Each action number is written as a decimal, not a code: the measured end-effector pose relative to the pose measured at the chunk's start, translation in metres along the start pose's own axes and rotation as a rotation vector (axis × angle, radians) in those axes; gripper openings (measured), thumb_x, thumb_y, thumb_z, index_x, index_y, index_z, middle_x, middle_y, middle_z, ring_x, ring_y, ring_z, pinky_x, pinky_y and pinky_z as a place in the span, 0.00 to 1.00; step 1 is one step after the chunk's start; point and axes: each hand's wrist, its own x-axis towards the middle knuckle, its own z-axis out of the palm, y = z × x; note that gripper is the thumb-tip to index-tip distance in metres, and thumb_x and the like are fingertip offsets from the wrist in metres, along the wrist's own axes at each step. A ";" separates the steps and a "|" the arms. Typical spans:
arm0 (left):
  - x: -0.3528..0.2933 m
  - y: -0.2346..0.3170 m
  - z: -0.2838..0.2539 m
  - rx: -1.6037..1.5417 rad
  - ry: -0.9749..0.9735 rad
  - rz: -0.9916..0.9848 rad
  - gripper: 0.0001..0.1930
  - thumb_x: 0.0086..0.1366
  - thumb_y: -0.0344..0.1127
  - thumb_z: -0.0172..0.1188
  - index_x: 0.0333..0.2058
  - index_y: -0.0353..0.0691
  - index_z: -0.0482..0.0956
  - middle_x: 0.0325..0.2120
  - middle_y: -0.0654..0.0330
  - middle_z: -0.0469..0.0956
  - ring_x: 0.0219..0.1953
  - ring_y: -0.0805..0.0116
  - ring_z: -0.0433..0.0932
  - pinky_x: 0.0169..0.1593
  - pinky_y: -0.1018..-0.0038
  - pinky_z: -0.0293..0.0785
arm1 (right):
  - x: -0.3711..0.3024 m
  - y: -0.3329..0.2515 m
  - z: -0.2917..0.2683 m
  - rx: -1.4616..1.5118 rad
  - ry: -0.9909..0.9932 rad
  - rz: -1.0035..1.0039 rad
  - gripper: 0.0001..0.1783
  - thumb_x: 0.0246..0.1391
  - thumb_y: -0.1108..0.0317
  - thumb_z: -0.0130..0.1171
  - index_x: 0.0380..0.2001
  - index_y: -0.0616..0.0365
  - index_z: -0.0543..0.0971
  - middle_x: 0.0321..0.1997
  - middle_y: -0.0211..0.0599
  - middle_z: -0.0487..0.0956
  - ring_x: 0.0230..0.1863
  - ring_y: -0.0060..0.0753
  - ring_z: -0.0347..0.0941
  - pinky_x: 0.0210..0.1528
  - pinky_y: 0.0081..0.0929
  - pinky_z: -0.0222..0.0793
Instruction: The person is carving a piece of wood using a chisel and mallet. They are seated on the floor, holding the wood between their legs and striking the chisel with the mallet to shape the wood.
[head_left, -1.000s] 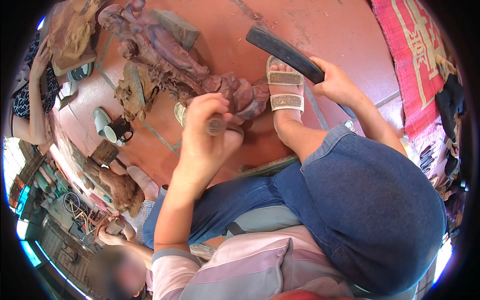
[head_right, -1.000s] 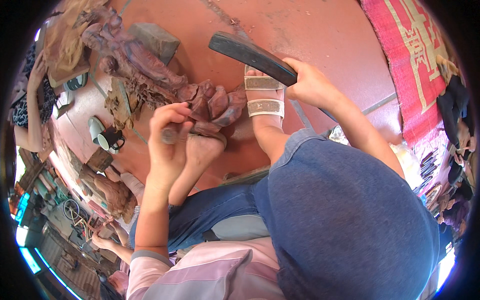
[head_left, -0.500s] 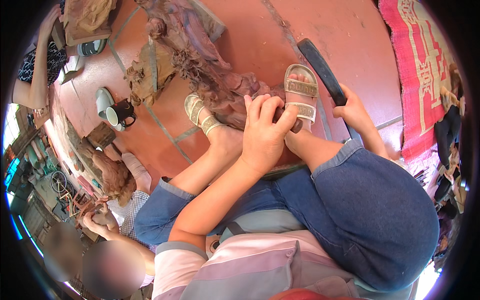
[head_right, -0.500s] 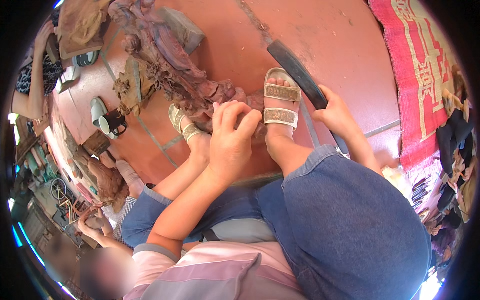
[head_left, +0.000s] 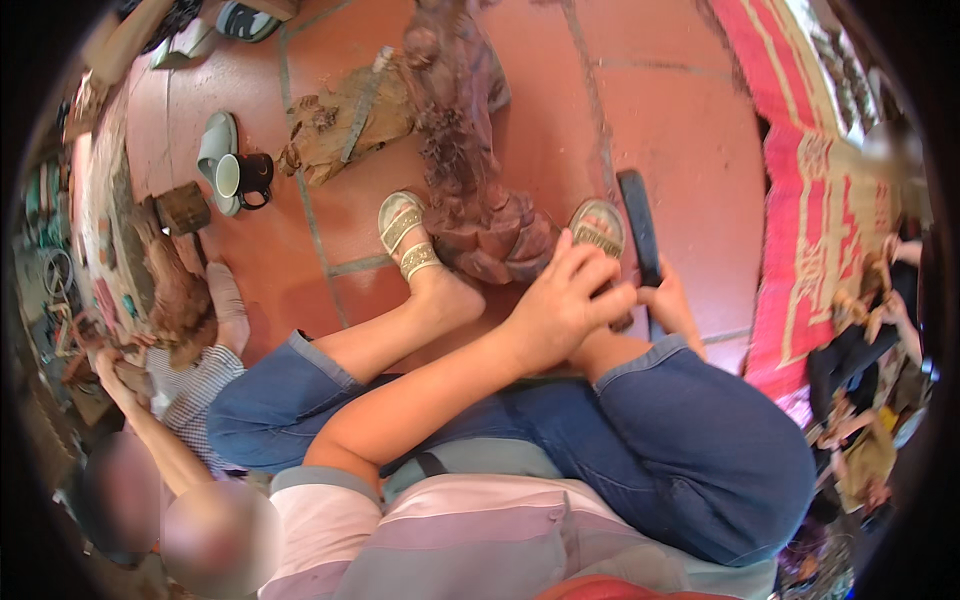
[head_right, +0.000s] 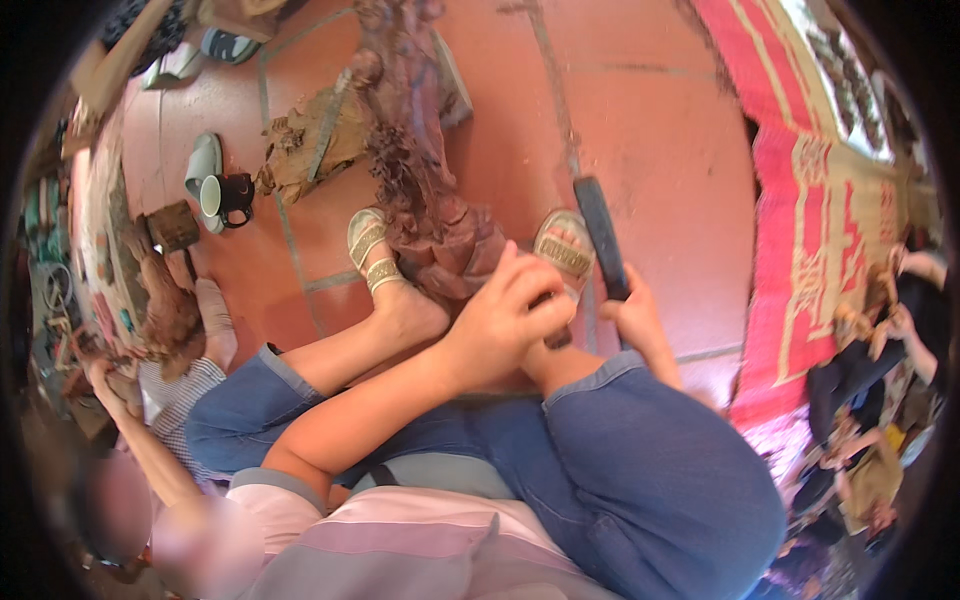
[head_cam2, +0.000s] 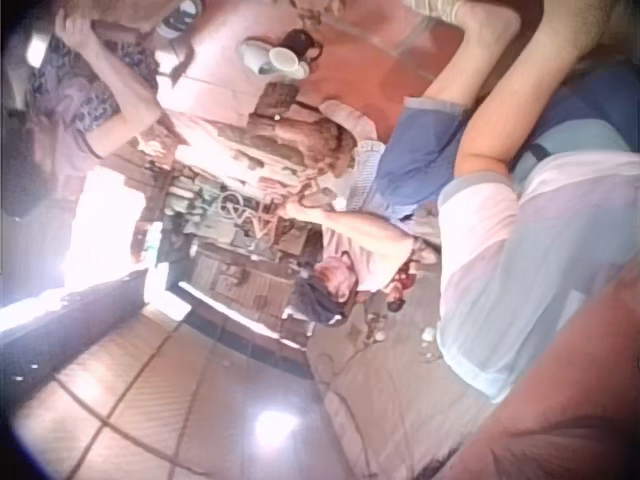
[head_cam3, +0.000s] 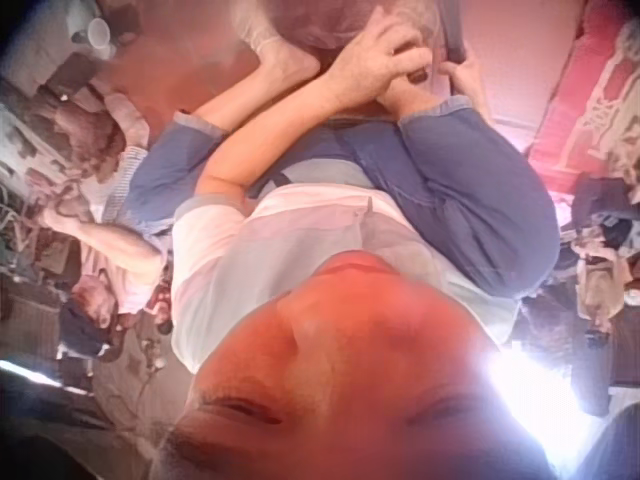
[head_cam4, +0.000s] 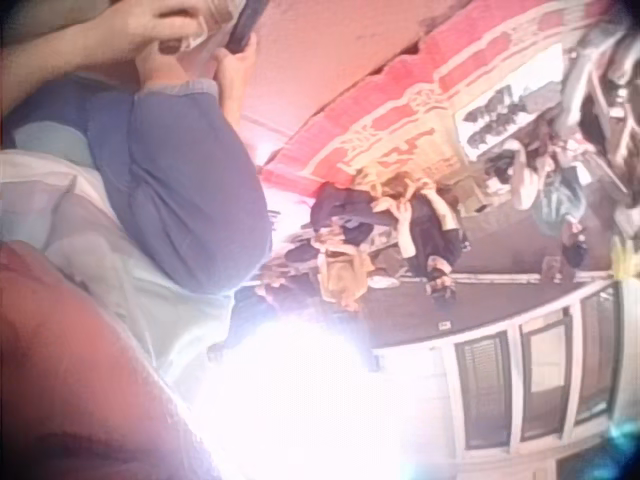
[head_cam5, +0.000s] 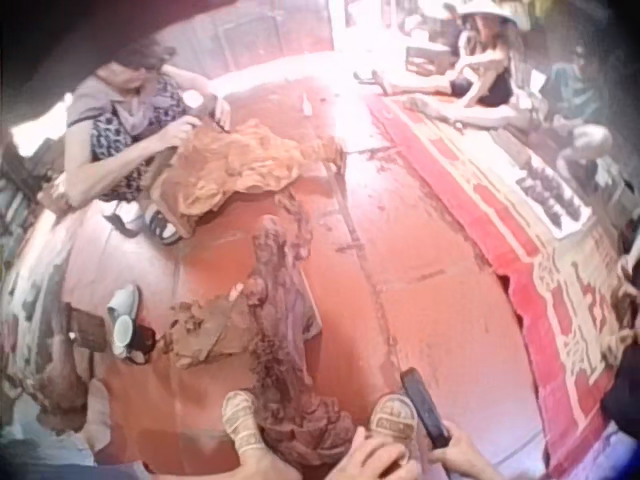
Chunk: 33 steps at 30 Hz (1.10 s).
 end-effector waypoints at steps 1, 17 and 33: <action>0.004 0.011 -0.005 -0.031 0.043 0.030 0.13 0.50 0.29 0.59 0.37 0.44 0.74 0.38 0.57 0.69 0.47 0.54 0.71 0.59 0.44 0.62 | 0.001 0.005 0.001 0.007 -0.003 0.021 0.24 0.31 0.80 0.56 0.39 0.56 0.75 0.28 0.22 0.70 0.31 0.18 0.66 0.34 0.19 0.64; -0.015 0.073 -0.026 -0.376 0.087 -0.182 0.23 0.62 0.35 0.59 0.56 0.45 0.67 0.38 0.51 0.79 0.37 0.50 0.79 0.38 0.61 0.75 | 0.023 0.059 -0.010 -0.472 0.602 -0.690 0.24 0.37 0.77 0.65 0.43 0.58 0.76 0.36 0.29 0.73 0.38 0.25 0.71 0.41 0.23 0.70; -0.042 0.109 -0.042 -0.370 0.021 -0.168 0.23 0.60 0.35 0.60 0.56 0.50 0.71 0.42 0.50 0.79 0.44 0.50 0.78 0.46 0.63 0.75 | -0.027 -0.036 -0.014 0.474 -0.275 -0.090 0.16 0.59 0.69 0.58 0.50 0.57 0.73 0.44 0.36 0.78 0.44 0.30 0.75 0.47 0.33 0.75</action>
